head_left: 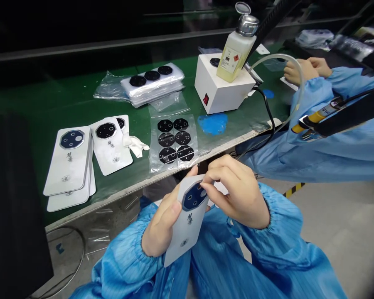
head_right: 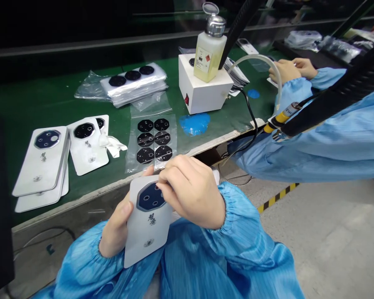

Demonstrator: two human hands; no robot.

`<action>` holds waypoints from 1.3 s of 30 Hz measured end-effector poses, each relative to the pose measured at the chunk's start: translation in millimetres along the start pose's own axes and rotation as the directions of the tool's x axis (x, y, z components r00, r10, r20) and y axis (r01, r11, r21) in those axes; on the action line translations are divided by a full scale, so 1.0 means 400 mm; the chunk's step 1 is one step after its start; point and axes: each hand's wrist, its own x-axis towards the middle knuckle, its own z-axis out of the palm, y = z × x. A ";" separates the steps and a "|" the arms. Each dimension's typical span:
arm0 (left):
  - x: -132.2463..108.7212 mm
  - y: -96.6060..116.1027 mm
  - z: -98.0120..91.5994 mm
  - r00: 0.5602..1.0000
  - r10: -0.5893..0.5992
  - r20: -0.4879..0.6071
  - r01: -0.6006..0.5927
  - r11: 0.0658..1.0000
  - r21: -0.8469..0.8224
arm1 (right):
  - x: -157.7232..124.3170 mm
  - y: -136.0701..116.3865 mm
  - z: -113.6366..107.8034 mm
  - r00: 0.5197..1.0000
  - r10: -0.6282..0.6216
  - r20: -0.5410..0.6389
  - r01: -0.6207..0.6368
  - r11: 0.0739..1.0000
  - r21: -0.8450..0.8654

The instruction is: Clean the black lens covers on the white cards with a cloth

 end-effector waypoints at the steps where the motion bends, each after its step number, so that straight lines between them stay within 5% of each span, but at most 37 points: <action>1: 0.000 0.001 0.000 1.000 -0.008 0.009 0.008 1.000 -0.013 | 0.001 0.000 0.003 1.000 -0.009 -0.012 0.009 1.000 -0.020; 7: 0.003 -0.011 0.004 0.997 -0.060 -0.048 0.051 0.983 -0.176 | 0.002 0.003 0.029 0.994 -0.101 -0.052 0.091 0.982 -0.165; 11: 0.003 -0.008 0.007 0.976 -0.199 -0.091 0.170 0.952 -0.254 | -0.001 0.012 0.045 0.968 -0.230 -0.098 0.201 0.950 -0.238; 22: -0.001 0.019 0.018 0.943 -0.311 -0.118 0.258 0.909 -0.326 | -0.008 0.016 0.052 0.949 -0.299 -0.100 0.278 0.944 -0.177; 31: -0.018 0.025 0.007 0.960 -0.260 -0.106 0.219 0.929 -0.298 | -0.003 -0.001 0.041 0.976 -0.083 -0.201 0.082 0.997 -0.012; 36: -0.026 0.021 0.012 0.969 -0.223 -0.102 0.187 0.941 -0.281 | 0.007 -0.010 0.034 0.995 0.066 -0.072 -0.050 0.980 0.194; 39: -0.028 0.017 0.003 0.981 -0.174 -0.091 0.150 0.963 -0.223 | 0.004 -0.016 0.035 0.981 0.183 0.065 -0.193 0.878 0.438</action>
